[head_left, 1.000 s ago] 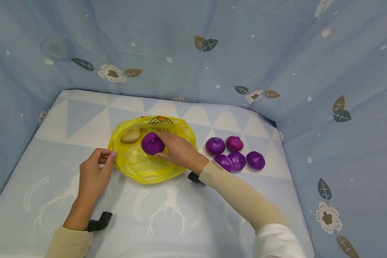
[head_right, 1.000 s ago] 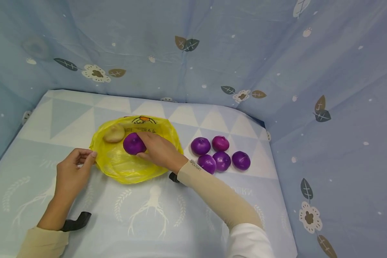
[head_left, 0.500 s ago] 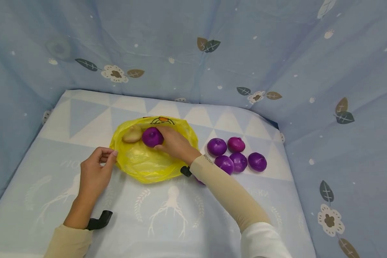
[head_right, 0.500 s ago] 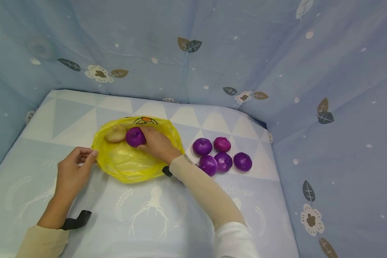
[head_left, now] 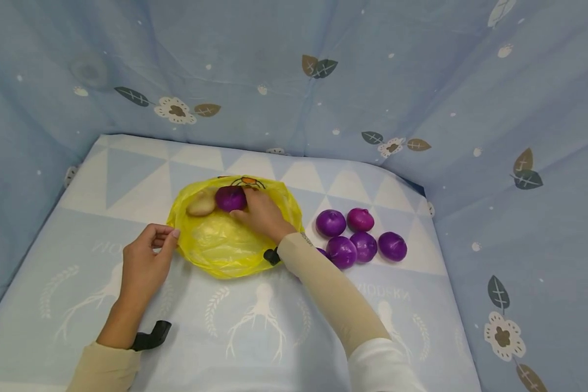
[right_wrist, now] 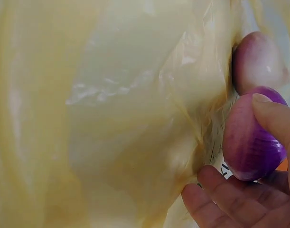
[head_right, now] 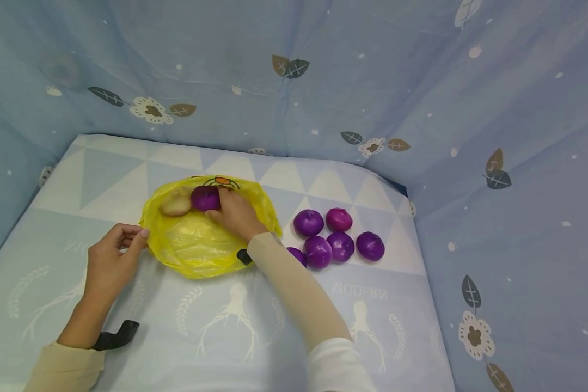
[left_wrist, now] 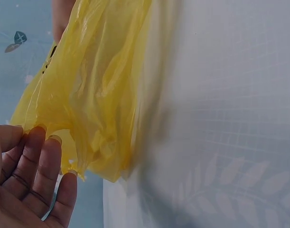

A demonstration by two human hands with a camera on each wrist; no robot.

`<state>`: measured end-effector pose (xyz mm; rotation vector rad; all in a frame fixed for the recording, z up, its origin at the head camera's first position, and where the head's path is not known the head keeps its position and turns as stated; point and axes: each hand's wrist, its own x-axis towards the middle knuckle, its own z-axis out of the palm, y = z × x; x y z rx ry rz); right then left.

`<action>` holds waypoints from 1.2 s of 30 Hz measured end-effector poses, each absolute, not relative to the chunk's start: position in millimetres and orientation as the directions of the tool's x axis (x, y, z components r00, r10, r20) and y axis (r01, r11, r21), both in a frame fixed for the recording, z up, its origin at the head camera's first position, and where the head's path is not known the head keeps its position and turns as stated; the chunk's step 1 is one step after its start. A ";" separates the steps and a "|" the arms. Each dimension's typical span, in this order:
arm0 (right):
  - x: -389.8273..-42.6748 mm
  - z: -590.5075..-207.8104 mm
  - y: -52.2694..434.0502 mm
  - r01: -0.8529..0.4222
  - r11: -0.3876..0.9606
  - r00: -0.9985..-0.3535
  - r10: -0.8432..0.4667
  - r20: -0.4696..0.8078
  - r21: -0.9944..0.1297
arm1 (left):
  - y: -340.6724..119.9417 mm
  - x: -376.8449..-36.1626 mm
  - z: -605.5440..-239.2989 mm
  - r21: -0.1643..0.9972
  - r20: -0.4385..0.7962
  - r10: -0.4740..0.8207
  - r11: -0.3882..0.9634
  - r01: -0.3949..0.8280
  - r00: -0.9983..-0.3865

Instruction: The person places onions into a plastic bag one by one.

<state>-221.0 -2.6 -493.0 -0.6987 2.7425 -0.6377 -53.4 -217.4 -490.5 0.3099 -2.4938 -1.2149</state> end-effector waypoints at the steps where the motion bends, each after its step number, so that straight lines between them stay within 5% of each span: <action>1: -221.4 -492.4 -3.2 -0.392 0.797 -0.861 -0.493 -0.121 -0.461 | -217.3 -53.4 -490.7 0.792 0.215 -0.341 0.609 -0.040 -0.915; 36: -228.5 -492.0 -19.5 -0.350 0.894 -0.909 -0.397 -0.132 -0.281 | -212.8 -55.7 -488.3 0.791 0.210 -0.342 0.610 -0.047 -0.916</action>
